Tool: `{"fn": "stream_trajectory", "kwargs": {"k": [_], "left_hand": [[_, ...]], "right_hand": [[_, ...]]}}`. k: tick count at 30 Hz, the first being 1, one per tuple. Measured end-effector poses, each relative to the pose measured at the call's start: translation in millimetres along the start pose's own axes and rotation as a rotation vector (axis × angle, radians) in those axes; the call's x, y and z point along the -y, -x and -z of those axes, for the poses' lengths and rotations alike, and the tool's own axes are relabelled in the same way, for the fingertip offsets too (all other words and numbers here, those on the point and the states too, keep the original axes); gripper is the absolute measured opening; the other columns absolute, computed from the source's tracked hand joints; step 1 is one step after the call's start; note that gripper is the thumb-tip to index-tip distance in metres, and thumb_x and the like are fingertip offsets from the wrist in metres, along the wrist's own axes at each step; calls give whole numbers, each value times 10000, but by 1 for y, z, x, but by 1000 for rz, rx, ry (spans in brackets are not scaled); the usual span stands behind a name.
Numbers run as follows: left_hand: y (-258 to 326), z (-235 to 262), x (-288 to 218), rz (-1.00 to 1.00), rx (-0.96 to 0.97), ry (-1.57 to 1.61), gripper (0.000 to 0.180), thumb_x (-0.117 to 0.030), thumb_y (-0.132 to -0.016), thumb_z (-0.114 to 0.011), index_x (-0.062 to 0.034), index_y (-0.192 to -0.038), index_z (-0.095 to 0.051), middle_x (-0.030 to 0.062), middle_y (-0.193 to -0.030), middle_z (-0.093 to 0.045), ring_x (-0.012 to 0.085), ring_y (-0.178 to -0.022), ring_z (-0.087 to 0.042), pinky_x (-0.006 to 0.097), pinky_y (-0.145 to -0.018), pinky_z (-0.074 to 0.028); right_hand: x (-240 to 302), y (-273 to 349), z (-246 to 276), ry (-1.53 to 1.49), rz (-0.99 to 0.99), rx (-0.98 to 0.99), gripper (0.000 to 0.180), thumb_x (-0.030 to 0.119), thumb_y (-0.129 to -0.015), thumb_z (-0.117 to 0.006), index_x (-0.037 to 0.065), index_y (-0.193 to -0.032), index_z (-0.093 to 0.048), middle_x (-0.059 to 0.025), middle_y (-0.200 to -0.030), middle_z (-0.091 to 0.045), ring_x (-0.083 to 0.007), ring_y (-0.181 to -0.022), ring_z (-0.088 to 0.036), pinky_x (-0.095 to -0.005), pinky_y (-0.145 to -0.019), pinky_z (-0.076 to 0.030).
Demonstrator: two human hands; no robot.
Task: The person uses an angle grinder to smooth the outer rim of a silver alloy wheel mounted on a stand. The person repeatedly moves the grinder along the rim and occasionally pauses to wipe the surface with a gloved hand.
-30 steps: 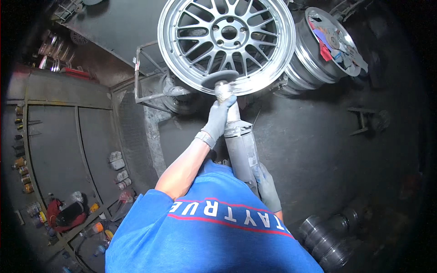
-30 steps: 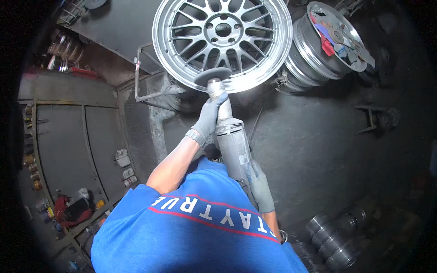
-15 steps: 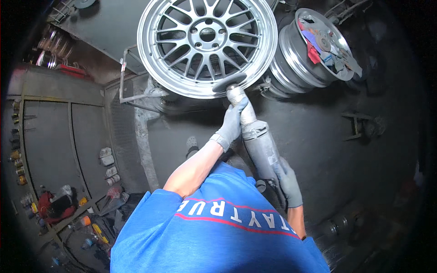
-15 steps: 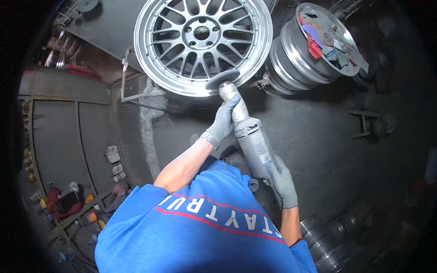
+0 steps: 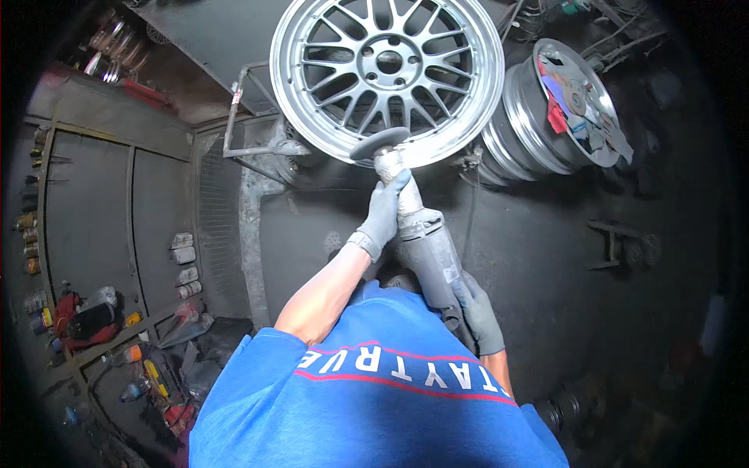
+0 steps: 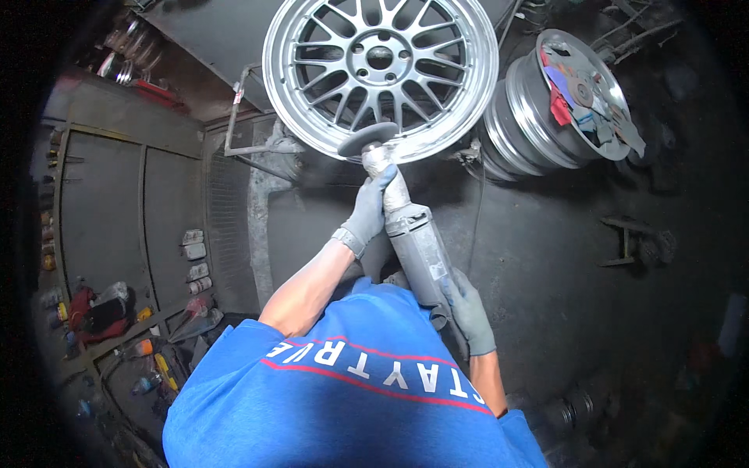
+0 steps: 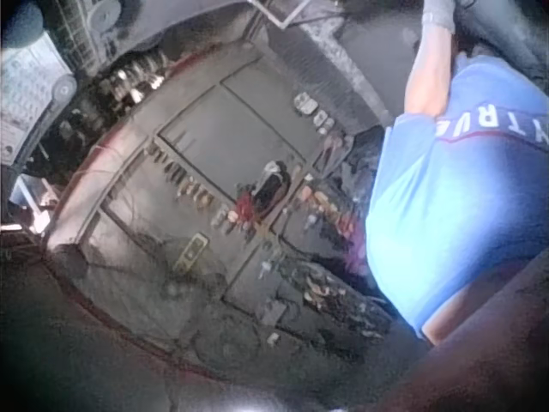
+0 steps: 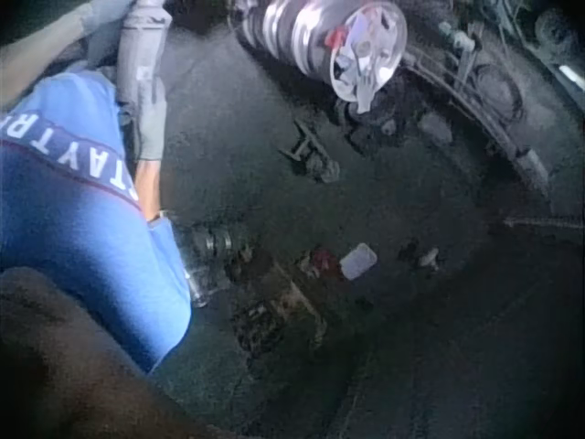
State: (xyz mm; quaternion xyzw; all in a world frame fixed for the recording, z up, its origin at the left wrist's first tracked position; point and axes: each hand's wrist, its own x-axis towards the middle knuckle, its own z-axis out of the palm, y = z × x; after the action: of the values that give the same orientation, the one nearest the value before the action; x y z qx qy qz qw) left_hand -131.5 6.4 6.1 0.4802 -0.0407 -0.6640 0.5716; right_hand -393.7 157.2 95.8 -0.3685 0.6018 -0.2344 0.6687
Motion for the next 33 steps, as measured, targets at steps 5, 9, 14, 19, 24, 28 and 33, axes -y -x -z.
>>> {"fn": "stream_trajectory", "kwargs": {"k": [5,9,14,19,24,28,33], "left_hand": [[-2,32,-43,-81,-71,-19,573,-323,-967,-845,5,-1366,-599,104,-1160,-716,197,-976,-737,372,-864,-629],[4,33,-57,-62,-47,2,478,-298,-1000,-806,-81,-1381,-614,70,-1158,-709,196,-998,-728,382,-890,-626],[-5,25,-9,-50,6,113,444,-252,-1027,-782,-104,-1411,-615,51,-1190,-718,196,-1050,-727,401,-934,-621],[-3,-26,47,59,77,211,377,-241,-1043,-772,-112,-1344,-586,43,-1122,-702,196,-1009,-719,397,-925,-623],[-4,-54,68,74,181,227,359,-269,-1036,-788,-124,-1302,-596,26,-1108,-692,173,-996,-706,378,-926,-611],[-2,-36,60,36,115,204,464,-287,-1009,-817,-107,-1364,-578,45,-1190,-690,187,-1074,-695,388,-986,-587],[0,12,24,-76,27,219,515,-271,-1006,-814,-90,-1423,-572,55,-1252,-701,197,-1135,-705,390,-1021,-582]], "right_hand": [[0,-20,-43,-131,-78,78,607,284,-1117,-655,-101,-1566,-522,-205,-1541,-618,-245,-1415,-577,-347,-1202,-425],[16,-22,-50,-78,1,103,613,295,-1117,-654,-105,-1562,-524,-216,-1529,-626,-247,-1414,-581,-353,-1203,-424],[15,-12,-10,104,18,65,638,312,-1096,-670,-91,-1569,-525,-206,-1549,-616,-263,-1430,-570,-364,-1215,-413],[7,9,48,151,6,-48,622,268,-1086,-655,-77,-1585,-518,-194,-1574,-596,-270,-1445,-554,-374,-1224,-403],[7,18,72,151,17,-104,605,266,-1081,-672,-73,-1563,-537,-189,-1548,-614,-266,-1428,-567,-374,-1212,-414],[-14,4,74,104,30,-50,603,260,-1076,-683,-75,-1556,-541,-192,-1529,-627,-264,-1414,-580,-374,-1205,-421],[-1,-23,29,99,21,73,614,264,-1082,-679,-87,-1562,-526,-205,-1529,-625,-266,-1415,-581,-376,-1202,-426]]}}
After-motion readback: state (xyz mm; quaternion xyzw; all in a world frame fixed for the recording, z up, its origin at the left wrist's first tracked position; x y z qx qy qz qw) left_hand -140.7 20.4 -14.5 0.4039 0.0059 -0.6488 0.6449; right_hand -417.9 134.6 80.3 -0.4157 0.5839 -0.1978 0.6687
